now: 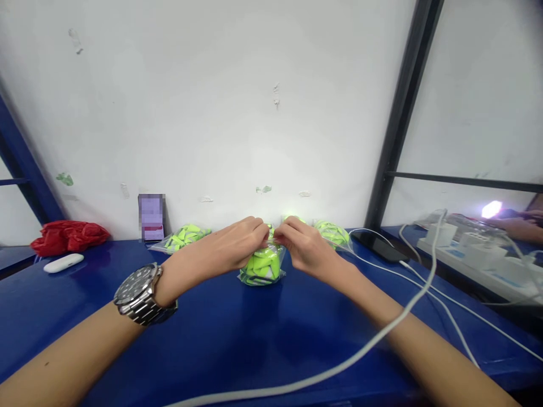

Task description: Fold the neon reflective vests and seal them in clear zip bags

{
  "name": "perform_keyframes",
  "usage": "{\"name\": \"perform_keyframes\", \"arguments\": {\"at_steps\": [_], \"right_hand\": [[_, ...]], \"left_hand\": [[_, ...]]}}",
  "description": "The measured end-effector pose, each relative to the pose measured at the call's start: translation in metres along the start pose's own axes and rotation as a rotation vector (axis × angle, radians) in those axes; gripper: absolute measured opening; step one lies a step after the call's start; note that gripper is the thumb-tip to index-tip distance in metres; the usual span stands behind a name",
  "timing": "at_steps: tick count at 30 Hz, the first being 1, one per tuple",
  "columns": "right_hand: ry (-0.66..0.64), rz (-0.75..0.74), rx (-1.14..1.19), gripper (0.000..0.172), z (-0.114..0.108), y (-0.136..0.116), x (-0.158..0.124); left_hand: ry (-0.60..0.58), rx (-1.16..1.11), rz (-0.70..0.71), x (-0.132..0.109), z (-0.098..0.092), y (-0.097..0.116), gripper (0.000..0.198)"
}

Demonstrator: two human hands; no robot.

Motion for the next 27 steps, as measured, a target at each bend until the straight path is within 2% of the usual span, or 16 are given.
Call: {"name": "perform_keyframes", "arguments": {"at_steps": [10,20,27], "right_hand": [[0.002,0.013,0.05,0.023,0.0,0.001,0.0],[-0.003,0.039,0.061,0.021,0.001,-0.001,0.0],[-0.008,0.048,0.005,0.013,-0.001,-0.004,0.002]], "left_hand": [[0.0,0.039,0.031,0.001,0.0,0.002,0.014],[0.033,-0.119,0.007,0.007,-0.003,0.002,0.015],[0.071,-0.135,0.011,0.012,-0.001,0.002,0.012]]}}
Point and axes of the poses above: each hand's wrist, its own x-axis towards the middle knuckle, its own z-axis out of the palm, y = z × x, the point moved 5 cm from there along x, towards the middle knuckle, and after that the axes turned 7 degrees about y, right-handed, at the moved point
